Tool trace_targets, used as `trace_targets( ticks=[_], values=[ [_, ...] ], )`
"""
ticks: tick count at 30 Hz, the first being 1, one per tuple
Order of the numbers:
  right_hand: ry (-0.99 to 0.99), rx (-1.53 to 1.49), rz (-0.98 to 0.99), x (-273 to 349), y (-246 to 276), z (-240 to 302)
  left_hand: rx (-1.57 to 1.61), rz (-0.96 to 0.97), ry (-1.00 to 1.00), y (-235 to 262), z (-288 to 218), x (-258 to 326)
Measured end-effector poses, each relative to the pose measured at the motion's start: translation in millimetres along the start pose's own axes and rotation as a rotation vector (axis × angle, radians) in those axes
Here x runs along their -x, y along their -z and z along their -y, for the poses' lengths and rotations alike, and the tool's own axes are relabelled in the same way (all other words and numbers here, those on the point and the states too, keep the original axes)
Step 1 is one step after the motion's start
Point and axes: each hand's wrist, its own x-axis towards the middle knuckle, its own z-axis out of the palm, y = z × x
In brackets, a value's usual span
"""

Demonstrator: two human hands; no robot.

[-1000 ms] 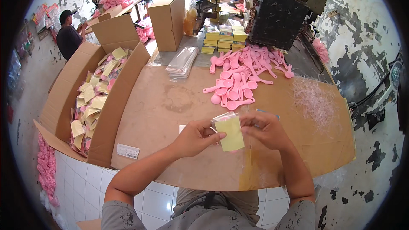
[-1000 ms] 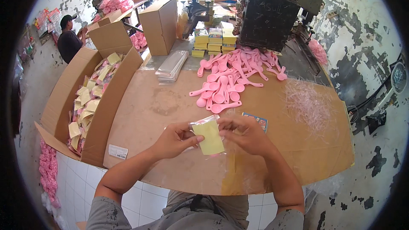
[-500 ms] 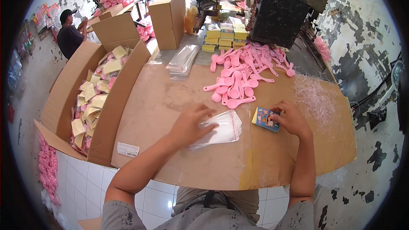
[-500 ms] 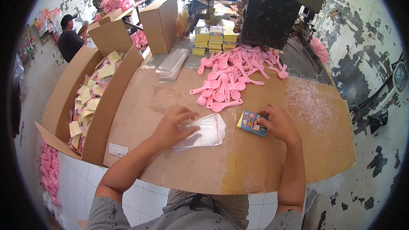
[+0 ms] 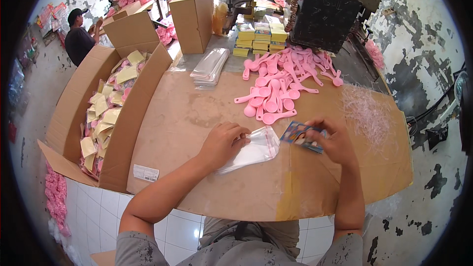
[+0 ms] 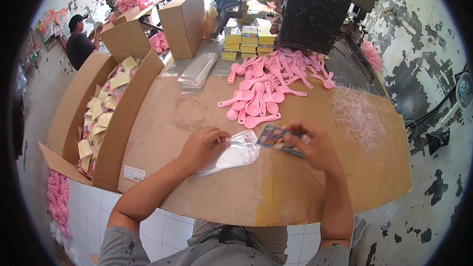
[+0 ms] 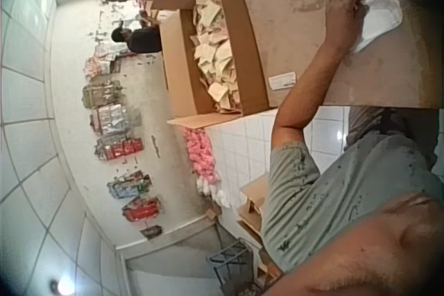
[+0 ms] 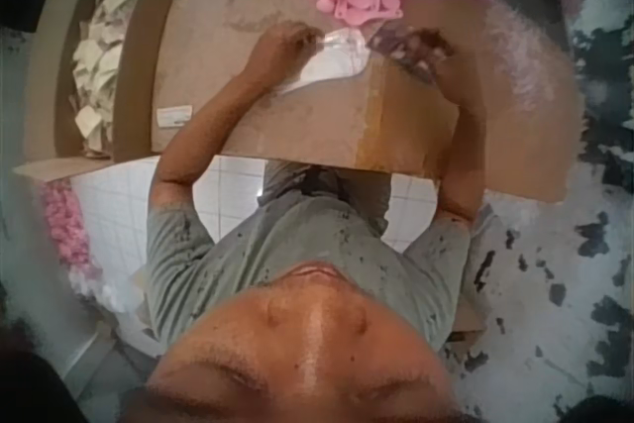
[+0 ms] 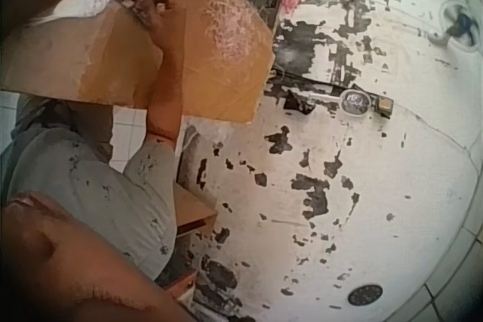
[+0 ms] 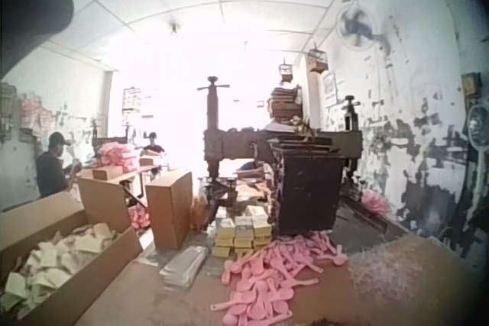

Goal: Packing pink plastic spoons and cardboard cards into small plastic bags at a factory workstation.

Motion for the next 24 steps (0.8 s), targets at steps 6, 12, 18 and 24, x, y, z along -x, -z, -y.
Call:
trace_targets(
  ticks=[6,12,18,24],
  values=[
    [0.221,-0.073,0.294,-0.3,-59.3,6.4,0.050,-0.046,0.016,2.7,-4.0,1.0],
    [0.110,-0.014,0.265,2.2,-62.9,4.5,1.013,-0.090,0.302,14.4,2.4,1.5],
    [0.065,0.017,0.057,-3.9,-57.8,4.3,1.052,0.017,0.337,24.6,-22.3,3.1],
    [0.120,-0.461,-0.189,-1.8,-63.2,5.7,0.981,0.044,0.342,13.6,-24.7,8.7]
  ],
)
